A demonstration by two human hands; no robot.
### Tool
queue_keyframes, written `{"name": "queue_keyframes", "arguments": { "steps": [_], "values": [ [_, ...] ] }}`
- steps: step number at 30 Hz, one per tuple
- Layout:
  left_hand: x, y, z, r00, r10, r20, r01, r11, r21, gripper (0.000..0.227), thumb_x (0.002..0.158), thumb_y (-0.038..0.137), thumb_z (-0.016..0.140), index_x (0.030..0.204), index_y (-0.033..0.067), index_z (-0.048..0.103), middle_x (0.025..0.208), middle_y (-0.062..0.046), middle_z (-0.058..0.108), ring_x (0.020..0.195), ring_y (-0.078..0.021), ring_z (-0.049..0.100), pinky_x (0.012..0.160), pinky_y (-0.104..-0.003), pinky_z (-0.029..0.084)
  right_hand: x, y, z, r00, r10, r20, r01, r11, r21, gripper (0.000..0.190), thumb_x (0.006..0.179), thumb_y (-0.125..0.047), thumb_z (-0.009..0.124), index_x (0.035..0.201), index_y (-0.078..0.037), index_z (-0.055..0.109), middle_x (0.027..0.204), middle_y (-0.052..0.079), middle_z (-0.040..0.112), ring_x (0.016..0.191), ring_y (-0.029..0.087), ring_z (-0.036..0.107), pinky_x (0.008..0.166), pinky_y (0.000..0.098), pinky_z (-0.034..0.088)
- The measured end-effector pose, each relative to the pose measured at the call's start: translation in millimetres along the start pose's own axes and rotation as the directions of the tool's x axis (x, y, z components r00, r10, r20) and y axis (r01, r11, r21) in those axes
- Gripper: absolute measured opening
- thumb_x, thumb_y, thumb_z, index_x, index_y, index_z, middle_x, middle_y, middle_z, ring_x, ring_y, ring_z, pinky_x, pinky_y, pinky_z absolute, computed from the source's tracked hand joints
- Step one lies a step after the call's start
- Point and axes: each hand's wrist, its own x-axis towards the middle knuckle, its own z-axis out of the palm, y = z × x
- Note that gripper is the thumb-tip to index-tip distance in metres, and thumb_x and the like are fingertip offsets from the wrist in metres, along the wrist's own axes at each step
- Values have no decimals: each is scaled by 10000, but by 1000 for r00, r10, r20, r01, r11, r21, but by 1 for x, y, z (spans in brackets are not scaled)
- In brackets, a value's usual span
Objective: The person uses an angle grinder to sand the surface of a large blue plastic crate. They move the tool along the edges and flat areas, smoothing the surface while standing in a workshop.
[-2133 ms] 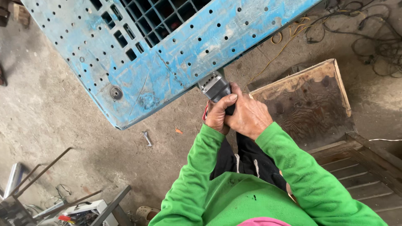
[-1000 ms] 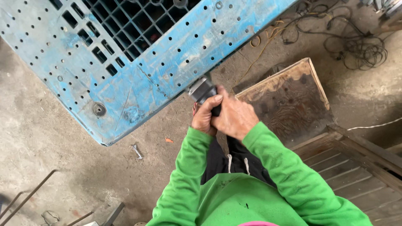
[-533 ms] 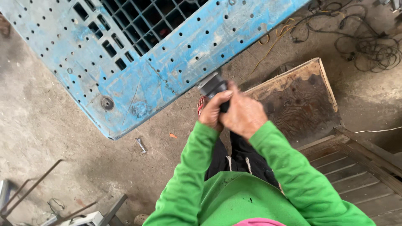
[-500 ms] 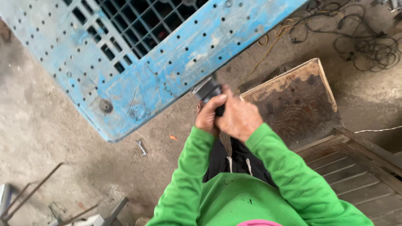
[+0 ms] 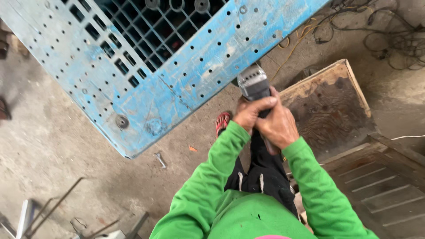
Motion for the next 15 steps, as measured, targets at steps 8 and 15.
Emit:
{"name": "queue_keyframes", "arguments": {
  "steps": [8,15],
  "values": [
    [-30,6,-53,996,87,13,-86,918,388,480,709,209,905,1089,-15,713,990,-108,764,856,-194,733,786,-348,618,-23,37,112,990,-99,-105,144,712,687,894,780,-135,844,1521,19,369,1302,132,644,1175,195,626,1026,338,518],
    [-71,23,-93,985,131,-111,-18,725,688,505,647,179,895,1067,-27,706,962,-112,779,846,-182,754,771,-319,612,-48,31,205,985,-104,-137,165,358,919,893,774,-68,837,1525,25,362,1353,126,592,1215,197,582,1048,330,478]
  ]
}}
